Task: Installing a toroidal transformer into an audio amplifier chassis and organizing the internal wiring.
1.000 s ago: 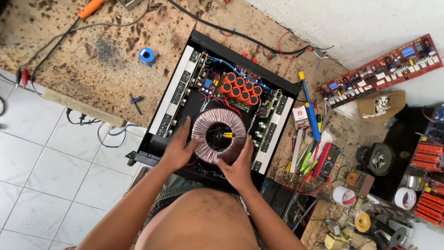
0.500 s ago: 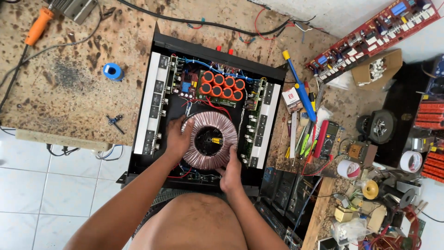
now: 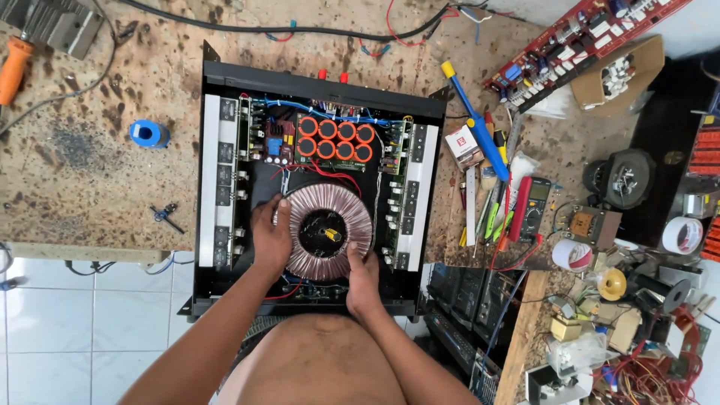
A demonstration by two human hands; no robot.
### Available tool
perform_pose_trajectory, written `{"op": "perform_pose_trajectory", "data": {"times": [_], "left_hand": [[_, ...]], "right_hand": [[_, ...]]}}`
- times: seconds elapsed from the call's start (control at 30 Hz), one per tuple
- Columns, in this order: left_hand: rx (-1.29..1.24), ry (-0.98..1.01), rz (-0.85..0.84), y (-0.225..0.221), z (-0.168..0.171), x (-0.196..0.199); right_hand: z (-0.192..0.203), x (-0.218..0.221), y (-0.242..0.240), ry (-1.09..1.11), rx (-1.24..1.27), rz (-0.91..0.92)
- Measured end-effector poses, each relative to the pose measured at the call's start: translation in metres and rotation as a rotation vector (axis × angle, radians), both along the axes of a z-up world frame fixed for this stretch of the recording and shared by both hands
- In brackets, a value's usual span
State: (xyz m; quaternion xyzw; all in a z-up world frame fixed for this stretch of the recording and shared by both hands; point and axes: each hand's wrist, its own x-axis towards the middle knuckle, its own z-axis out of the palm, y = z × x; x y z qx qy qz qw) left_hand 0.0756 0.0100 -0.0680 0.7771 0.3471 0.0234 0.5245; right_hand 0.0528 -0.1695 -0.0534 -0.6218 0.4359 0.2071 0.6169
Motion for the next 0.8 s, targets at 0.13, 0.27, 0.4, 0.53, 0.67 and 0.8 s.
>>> {"op": "perform_pose_trajectory", "data": {"times": [0.13,0.27,0.4,0.53,0.67,0.8], "left_hand": [[-0.12,0.073,-0.032,0.009,0.008,0.006],[-0.55,0.262,0.013,0.023,0.024,0.008],[-0.624,0.241,0.084,0.034,0.056,-0.007],[-0.435,0.232,-0.132,0.043,0.072,-0.047],[-0.211,0.078,-0.201,0.051,0.083,-0.082],[-0.241,-0.007,-0.071,0.079,0.105,-0.107]], "right_hand": [[0.018,0.011,0.006,0.011,-0.06,0.111],[0.024,0.013,-0.009,0.035,-0.164,0.223],[0.034,0.007,-0.013,0.009,-0.339,0.305],[0.061,0.006,0.002,-0.226,-0.424,0.579],[0.059,-0.001,-0.008,-0.387,-0.531,0.485],[0.025,-0.021,-0.057,-0.361,-0.622,0.433]]}}
